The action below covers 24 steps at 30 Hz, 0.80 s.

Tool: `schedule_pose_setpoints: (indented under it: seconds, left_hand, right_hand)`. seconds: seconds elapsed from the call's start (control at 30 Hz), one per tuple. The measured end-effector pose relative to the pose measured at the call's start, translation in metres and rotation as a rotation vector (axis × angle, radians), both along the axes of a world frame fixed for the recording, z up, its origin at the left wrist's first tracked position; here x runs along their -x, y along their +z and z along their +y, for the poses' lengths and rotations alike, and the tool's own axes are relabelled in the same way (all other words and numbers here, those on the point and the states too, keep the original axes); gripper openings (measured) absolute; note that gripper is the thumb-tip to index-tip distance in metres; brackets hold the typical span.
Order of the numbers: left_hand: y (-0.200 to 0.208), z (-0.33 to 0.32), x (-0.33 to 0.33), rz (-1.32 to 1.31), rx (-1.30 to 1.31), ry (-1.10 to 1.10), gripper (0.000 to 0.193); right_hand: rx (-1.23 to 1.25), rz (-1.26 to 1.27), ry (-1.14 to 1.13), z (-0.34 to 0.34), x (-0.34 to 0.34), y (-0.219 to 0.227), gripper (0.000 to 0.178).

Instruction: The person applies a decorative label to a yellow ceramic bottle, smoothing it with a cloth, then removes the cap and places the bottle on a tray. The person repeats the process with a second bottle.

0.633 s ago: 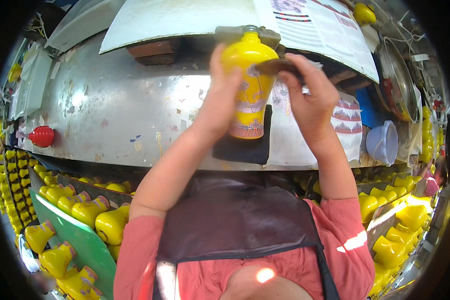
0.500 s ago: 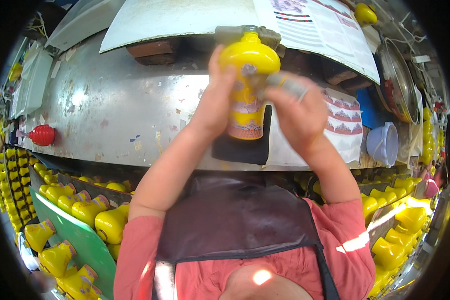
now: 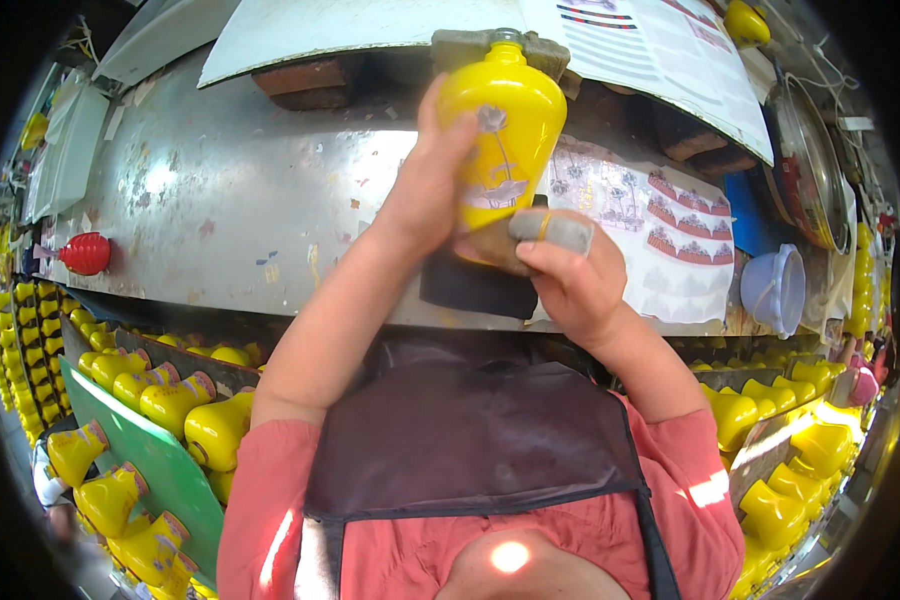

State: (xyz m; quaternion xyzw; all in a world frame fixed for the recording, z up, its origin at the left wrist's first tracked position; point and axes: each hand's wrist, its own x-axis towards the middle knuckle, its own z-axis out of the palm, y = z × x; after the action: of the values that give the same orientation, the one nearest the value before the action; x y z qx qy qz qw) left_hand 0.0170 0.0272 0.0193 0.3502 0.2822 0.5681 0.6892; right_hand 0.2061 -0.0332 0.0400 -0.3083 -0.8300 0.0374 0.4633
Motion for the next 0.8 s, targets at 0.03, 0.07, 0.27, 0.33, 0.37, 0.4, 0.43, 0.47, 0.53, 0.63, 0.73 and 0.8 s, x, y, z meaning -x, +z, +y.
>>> schedule_pose_setpoints:
  seconds: [0.03, 0.07, 0.27, 0.33, 0.37, 0.4, 0.43, 0.47, 0.53, 0.63, 0.73, 0.8]
  left_hand:
    - [0.001, 0.000, 0.000, -0.012, -0.002, -0.005, 0.075]
    - [0.002, 0.000, 0.000, -0.024, -0.004, -0.011, 0.073]
    - [0.021, -0.007, 0.001, -0.038, -0.016, -0.040, 0.063]
    - [0.024, -0.012, 0.004, 0.043, -0.040, -0.025, 0.064]
    - [0.024, -0.013, 0.008, 0.086, -0.068, -0.024, 0.065]
    - [0.023, -0.014, 0.010, 0.121, -0.099, -0.014, 0.067]
    - [0.020, -0.013, 0.010, 0.290, -0.132, 0.010, 0.069]
    - [0.018, -0.012, 0.009, 0.450, -0.167, 0.045, 0.072]
    - [0.013, -0.011, 0.007, 0.596, -0.209, 0.091, 0.076]
    - [0.014, -0.007, 0.004, 0.532, -0.201, 0.105, 0.078]
    - [0.021, 0.001, 0.002, 0.339, -0.083, 0.076, 0.066]
    - [0.027, 0.009, -0.001, 0.106, 0.041, 0.030, 0.056]
  right_hand:
    - [-0.018, 0.032, 0.042, -0.001, 0.004, -0.001, 0.033]
    - [0.060, 0.049, -0.032, 0.001, 0.005, 0.000, 0.031]
    - [0.221, 0.240, -0.414, 0.034, 0.004, 0.017, 0.024]
    - [0.123, 0.109, -0.236, 0.025, 0.007, 0.021, 0.023]
    - [0.052, 0.067, -0.140, 0.022, 0.010, 0.023, 0.023]
    - [0.027, 0.005, -0.127, 0.021, 0.014, 0.024, 0.026]
    - [0.087, 0.045, -0.205, 0.024, 0.018, 0.025, 0.026]
    - [0.097, 0.105, -0.261, 0.032, 0.022, 0.025, 0.027]
    - [0.066, 0.210, -0.339, 0.058, 0.024, 0.028, 0.027]
    - [0.176, 0.326, -0.358, 0.075, 0.016, 0.034, 0.027]
    - [0.281, 0.413, -0.309, 0.060, 0.009, 0.038, 0.033]
    - [0.410, 0.515, -0.201, 0.050, 0.011, 0.038, 0.035]
